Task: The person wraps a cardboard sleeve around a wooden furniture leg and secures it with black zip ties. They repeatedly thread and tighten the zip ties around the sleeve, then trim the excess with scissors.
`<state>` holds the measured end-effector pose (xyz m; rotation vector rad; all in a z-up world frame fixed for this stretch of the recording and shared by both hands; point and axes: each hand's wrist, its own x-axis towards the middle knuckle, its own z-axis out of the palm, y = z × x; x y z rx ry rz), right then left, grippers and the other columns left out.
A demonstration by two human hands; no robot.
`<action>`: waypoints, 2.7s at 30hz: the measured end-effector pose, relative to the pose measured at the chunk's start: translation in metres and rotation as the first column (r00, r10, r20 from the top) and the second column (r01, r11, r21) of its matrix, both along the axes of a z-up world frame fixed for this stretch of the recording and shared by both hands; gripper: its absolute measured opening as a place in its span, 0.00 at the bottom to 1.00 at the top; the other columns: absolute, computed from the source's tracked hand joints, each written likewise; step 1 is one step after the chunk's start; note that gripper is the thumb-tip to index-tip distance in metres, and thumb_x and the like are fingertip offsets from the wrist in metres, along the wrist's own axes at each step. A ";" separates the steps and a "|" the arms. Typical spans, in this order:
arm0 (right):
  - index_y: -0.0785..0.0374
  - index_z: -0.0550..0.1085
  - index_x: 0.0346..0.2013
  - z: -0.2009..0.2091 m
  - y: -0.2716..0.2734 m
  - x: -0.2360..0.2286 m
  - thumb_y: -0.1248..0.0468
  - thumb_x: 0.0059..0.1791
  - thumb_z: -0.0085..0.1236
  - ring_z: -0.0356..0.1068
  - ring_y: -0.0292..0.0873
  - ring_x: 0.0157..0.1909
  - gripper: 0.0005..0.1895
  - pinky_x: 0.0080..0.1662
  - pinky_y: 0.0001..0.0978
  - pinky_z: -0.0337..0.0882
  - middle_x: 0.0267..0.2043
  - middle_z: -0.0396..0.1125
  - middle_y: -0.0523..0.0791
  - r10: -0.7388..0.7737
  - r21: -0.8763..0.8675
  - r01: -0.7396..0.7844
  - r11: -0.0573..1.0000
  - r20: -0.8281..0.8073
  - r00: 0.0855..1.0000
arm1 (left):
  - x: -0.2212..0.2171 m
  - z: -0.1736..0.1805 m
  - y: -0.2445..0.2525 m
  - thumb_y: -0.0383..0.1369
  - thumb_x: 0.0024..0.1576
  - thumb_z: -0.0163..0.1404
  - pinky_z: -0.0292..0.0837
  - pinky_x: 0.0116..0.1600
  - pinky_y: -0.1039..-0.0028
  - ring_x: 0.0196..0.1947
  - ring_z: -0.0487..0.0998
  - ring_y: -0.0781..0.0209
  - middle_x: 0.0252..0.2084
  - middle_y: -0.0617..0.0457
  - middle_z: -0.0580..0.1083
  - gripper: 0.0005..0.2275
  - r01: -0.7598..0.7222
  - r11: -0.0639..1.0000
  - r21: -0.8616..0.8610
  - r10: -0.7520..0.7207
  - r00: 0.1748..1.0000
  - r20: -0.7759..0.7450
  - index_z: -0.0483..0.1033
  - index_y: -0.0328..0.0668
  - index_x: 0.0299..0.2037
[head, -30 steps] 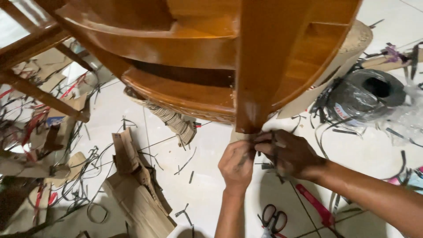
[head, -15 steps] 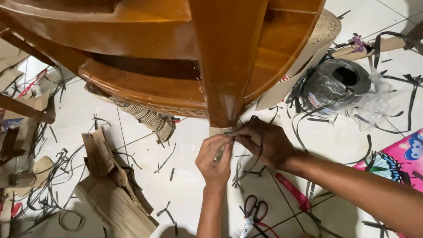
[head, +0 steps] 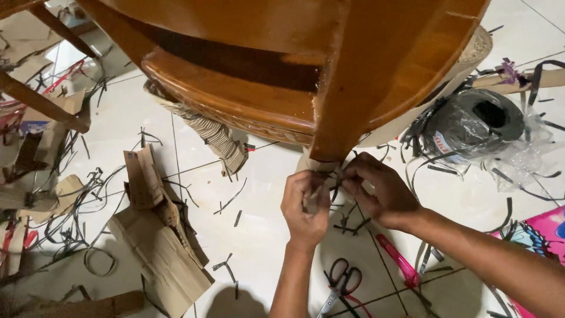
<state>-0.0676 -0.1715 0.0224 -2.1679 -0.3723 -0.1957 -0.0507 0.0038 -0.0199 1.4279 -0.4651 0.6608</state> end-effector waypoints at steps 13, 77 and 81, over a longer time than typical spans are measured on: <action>0.64 0.75 0.32 -0.018 0.000 0.002 0.66 0.55 0.51 0.64 0.39 0.35 0.09 0.43 0.38 0.69 0.30 0.62 0.44 0.018 0.231 0.035 0.972 -0.222 0.975 | 0.002 -0.020 -0.008 0.21 0.54 0.61 0.80 0.46 0.62 0.41 0.81 0.51 0.39 0.50 0.75 0.05 -0.024 0.999 0.035 0.024 1.000 0.003 0.80 0.40 0.35; 0.53 0.72 0.27 -0.104 -0.066 0.085 0.57 0.51 0.49 0.65 0.42 0.29 0.10 0.33 0.32 0.67 0.24 0.62 0.41 -0.363 -0.151 0.333 0.931 -0.256 0.896 | 0.006 0.018 -0.004 0.23 0.66 0.39 0.60 0.31 0.75 0.23 0.59 0.67 0.19 0.54 0.64 0.08 0.194 0.976 -0.102 -0.219 0.867 -0.448 0.64 0.40 0.33; 0.49 0.75 0.27 -0.098 -0.077 0.087 0.53 0.50 0.51 0.68 0.41 0.33 0.10 0.37 0.33 0.70 0.26 0.65 0.39 -0.353 -0.305 0.290 0.907 -0.177 0.919 | 0.006 0.032 0.002 0.26 0.67 0.41 0.62 0.34 0.75 0.24 0.61 0.66 0.19 0.56 0.65 0.08 0.200 0.977 -0.072 -0.208 0.822 -0.530 0.63 0.41 0.32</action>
